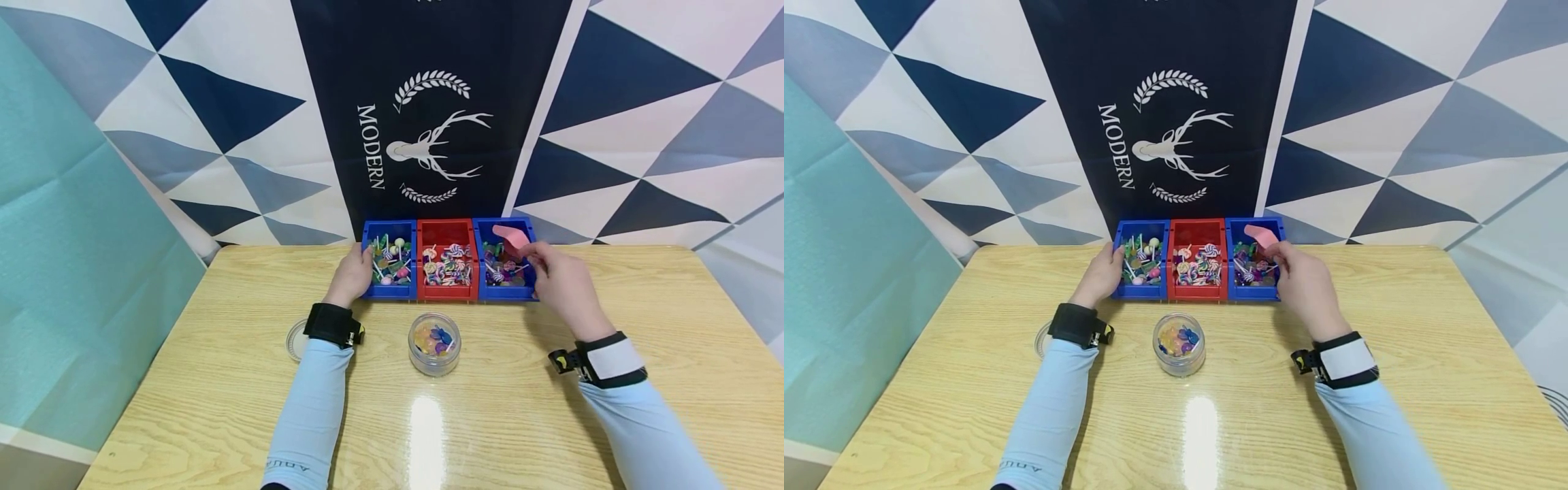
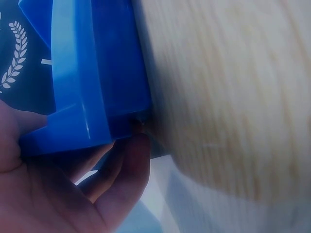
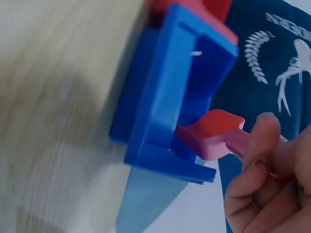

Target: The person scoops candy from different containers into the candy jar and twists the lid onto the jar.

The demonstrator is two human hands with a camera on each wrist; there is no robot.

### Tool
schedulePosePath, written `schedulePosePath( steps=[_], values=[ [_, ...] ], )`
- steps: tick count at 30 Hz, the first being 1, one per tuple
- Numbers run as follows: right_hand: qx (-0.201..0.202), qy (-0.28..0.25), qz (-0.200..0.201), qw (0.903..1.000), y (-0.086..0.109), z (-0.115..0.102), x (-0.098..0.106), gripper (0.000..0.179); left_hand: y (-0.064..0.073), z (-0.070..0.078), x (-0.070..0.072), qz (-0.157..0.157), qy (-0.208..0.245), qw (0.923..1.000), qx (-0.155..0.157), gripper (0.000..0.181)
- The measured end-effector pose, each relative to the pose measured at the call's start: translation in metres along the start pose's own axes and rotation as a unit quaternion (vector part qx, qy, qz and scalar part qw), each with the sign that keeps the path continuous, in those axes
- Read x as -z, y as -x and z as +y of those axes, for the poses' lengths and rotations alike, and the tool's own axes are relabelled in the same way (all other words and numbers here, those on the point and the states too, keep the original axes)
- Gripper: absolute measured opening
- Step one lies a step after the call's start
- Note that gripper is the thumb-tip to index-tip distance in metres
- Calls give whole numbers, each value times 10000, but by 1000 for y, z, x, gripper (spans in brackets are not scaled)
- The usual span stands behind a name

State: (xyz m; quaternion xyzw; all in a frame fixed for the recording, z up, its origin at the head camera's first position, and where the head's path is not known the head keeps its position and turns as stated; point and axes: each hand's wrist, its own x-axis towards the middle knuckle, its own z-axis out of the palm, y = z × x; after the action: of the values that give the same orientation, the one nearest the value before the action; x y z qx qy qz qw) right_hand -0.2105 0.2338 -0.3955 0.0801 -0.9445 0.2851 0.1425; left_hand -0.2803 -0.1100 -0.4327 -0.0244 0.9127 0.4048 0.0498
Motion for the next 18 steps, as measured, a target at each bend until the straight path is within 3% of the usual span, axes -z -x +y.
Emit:
schedulePosePath(
  steps=[3, 6, 11, 18],
  values=[
    [273, 493, -14, 9984, 0, 2, -5, 25, 0, -1, 0, 0, 2, 10000, -7, 51],
    [373, 592, -246, 9972, 1, 3, -7, 27, 0, 0, 0, 2, -1, 10000, -27, 51],
    [136, 122, -829, 9964, -1, 1, -9, 19, 0, 0, 0, 27, -14, 10000, -84, 50],
    [-519, -790, -1206, 9882, 0, -3, -3, 39, 1, 1, 1, 23, -3, 10000, -67, 49]
  ],
)
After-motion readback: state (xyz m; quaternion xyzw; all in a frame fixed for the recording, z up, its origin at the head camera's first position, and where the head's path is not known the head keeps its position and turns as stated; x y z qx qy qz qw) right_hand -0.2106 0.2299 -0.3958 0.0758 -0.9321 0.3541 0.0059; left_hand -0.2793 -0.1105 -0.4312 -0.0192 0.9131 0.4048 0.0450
